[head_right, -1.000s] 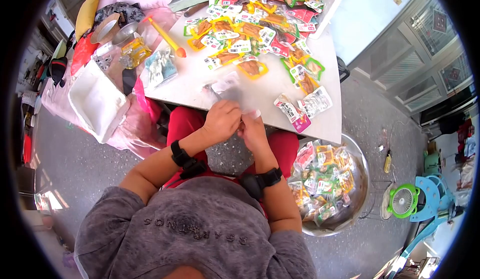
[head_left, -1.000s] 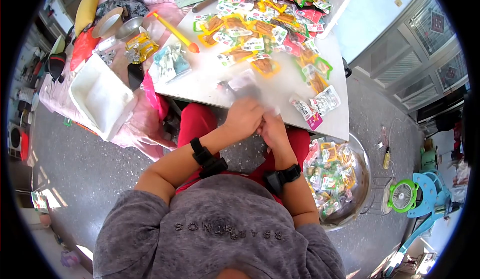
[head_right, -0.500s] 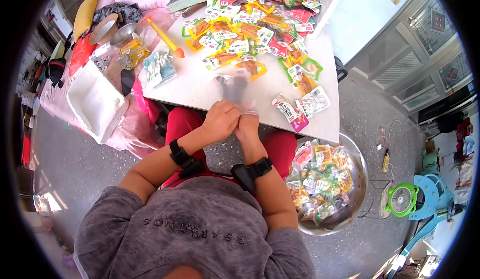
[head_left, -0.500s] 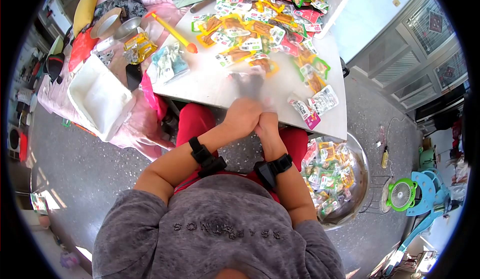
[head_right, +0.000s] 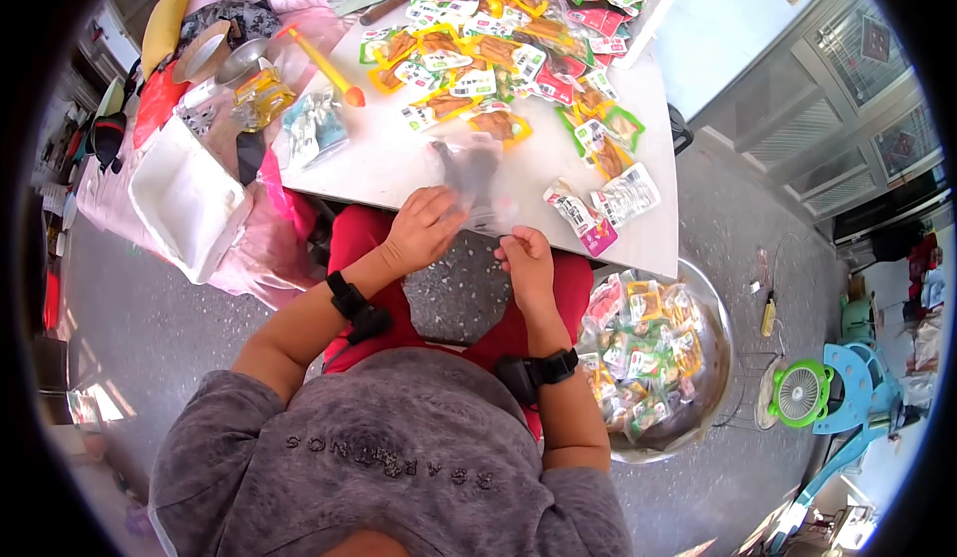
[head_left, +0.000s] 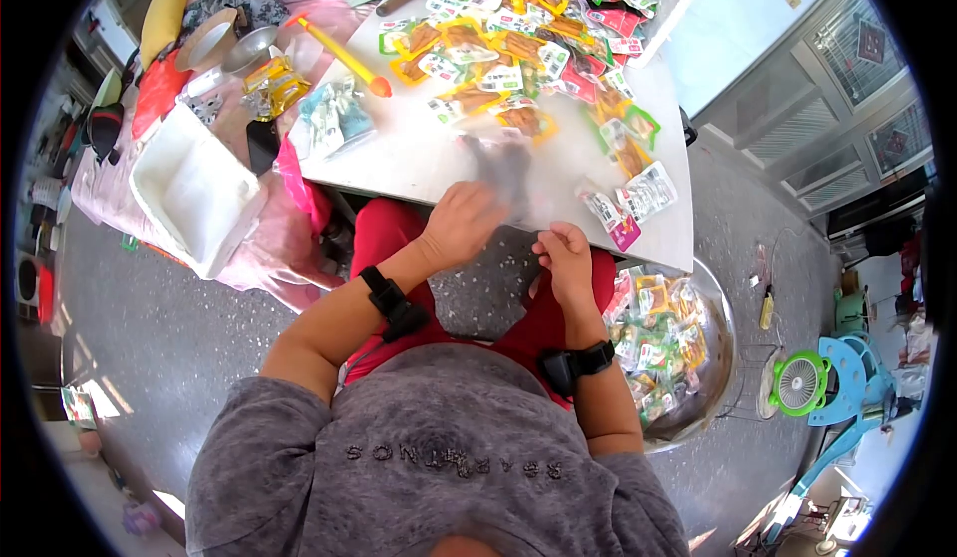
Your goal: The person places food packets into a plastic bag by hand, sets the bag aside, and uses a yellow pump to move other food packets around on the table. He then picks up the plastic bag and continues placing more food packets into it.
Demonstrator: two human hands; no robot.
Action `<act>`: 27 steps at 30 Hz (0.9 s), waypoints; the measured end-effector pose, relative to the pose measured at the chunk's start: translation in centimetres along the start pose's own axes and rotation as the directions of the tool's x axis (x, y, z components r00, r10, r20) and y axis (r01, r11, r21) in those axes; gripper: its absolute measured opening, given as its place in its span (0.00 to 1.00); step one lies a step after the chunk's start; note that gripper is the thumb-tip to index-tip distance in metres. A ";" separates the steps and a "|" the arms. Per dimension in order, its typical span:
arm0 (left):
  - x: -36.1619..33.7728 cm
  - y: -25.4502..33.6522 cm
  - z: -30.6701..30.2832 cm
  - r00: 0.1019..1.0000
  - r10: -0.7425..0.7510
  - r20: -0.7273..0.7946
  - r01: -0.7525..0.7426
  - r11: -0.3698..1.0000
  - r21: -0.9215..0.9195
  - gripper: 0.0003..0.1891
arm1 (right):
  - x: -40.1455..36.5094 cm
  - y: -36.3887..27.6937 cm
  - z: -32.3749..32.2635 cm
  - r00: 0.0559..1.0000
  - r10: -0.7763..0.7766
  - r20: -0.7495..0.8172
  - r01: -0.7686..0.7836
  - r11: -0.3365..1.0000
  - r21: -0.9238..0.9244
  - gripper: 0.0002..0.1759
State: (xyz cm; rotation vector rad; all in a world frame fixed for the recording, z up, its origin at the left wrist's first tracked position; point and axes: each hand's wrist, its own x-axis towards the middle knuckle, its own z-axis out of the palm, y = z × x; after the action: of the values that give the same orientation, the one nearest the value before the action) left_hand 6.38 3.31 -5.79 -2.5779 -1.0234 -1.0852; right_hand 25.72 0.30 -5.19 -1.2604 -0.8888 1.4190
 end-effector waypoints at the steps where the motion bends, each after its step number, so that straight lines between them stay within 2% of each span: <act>1: 0.2 -0.3 -0.1 0.999 0.035 0.011 -0.035 0.999 -0.006 0.23 | 0.0 -0.2 -0.2 0.998 -0.061 -0.020 0.060 0.995 -0.077 0.10; 4: 0.5 -0.7 -0.7 0.999 0.048 0.024 -0.048 0.999 -0.013 0.21 | 1.4 0.7 -1.5 0.929 -0.368 0.031 0.367 0.912 -0.183 0.14; 5: 0.1 -0.8 -0.6 0.996 0.080 0.041 -0.080 0.997 -0.002 0.21 | 1.4 0.7 -2.1 0.916 -0.397 0.061 0.388 0.837 -0.384 0.17; 6: -0.3 -1.0 -0.4 0.992 0.113 0.060 -0.114 0.993 0.010 0.21 | 1.4 0.4 -1.9 0.855 -0.502 0.129 0.492 0.705 -0.511 0.19; 8: -1.2 -1.2 0.0 0.985 0.146 0.092 -0.149 0.988 0.029 0.21 | 1.4 0.2 -1.7 0.703 -0.640 0.310 0.629 0.357 -0.691 0.23; 11: -2.3 -0.9 0.2 0.983 0.132 0.130 -0.138 0.989 0.042 0.22 | 0.5 -0.6 0.1 0.675 -0.523 0.520 0.615 0.011 -0.788 0.27; 14: -2.8 -1.3 0.3 0.984 0.105 0.142 -0.114 0.992 0.054 0.22 | 2.6 1.9 -0.7 0.598 -0.571 0.562 0.600 -0.145 -0.786 0.23; 17: -3.0 -1.6 0.4 0.987 0.107 0.117 -0.113 0.993 0.046 0.21 | 3.9 2.7 -1.0 0.617 -0.592 0.519 0.591 -0.087 -0.802 0.18; 20: -1.5 -1.3 -0.6 0.993 0.064 0.103 -0.060 0.997 -0.041 0.19 | 4.8 2.9 -1.5 0.559 -0.642 0.525 0.632 -0.079 -0.771 0.14; 22: -0.2 -1.1 -1.7 0.998 0.020 0.061 -0.013 0.993 -0.114 0.18 | 4.5 1.8 -1.4 0.530 -0.664 0.528 0.646 -0.087 -0.758 0.14; 26: 3.3 -1.1 -4.0 0.998 0.019 -0.068 -0.032 0.979 -0.202 0.17 | 2.1 -1.6 -0.1 0.475 -0.698 0.536 0.719 -0.044 -0.694 0.17; 27: 4.2 -1.0 -4.6 0.995 0.037 -0.095 -0.057 0.976 -0.210 0.16 | 1.5 -2.3 0.2 0.516 -0.675 0.527 0.724 0.015 -0.690 0.18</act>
State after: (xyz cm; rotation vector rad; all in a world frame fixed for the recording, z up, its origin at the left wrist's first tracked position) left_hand 5.21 4.54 0.28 -2.6702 -0.8640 -1.3529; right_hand 26.05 2.30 -3.34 -1.0922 -2.1102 0.0026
